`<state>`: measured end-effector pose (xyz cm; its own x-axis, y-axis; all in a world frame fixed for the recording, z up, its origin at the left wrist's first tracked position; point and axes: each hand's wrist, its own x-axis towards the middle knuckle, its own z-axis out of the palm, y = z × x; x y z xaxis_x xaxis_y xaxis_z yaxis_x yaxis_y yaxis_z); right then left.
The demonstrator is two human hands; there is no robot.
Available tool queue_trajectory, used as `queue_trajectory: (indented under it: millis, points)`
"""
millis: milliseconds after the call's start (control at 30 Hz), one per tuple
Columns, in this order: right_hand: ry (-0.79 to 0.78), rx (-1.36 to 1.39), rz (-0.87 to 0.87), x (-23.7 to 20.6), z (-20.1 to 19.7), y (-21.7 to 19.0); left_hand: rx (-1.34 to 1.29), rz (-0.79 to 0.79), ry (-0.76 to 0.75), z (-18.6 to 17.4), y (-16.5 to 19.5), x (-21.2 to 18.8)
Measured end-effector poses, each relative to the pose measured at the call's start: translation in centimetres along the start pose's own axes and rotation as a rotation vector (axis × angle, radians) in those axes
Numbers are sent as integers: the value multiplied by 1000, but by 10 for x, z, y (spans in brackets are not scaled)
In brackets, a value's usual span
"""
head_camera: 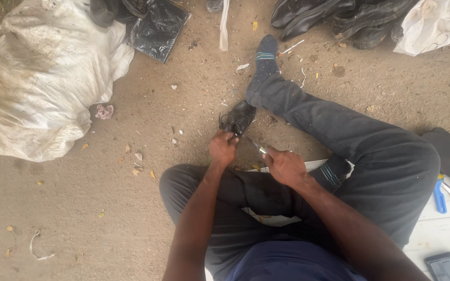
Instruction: The person sits on the ground and uses a knife to cut and separate parts of a black shoe. They repeatedly pry and slice the shoe material, removing pieces and setting them aside on the floor.
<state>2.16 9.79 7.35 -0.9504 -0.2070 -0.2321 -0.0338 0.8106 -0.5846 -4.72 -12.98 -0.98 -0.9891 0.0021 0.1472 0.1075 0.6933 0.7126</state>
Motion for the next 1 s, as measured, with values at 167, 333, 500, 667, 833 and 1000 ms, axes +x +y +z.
queue_trajectory:
  millis: [167, 333, 500, 667, 833, 1000]
  points:
    - [-74, -44, 54, -13, -2, -9, 92, 77, 19, 13, 9, 3]
    - [-55, -72, 187, 0, 4, -2, 68, 49, 77, 43, 34, 7]
    - [-44, 15, 156, 19, -10, 22, -107, -61, 113, 47, 31, 6]
    - [-118, -105, 139, 14, -32, 28, -149, -173, 78, 43, 16, 9]
    - [29, -203, -78, 12, -33, 18, -175, -176, 104, 46, 10, 8]
    - [-35, -128, -24, 37, -16, 14, -189, -156, 103, 46, 3, 4]
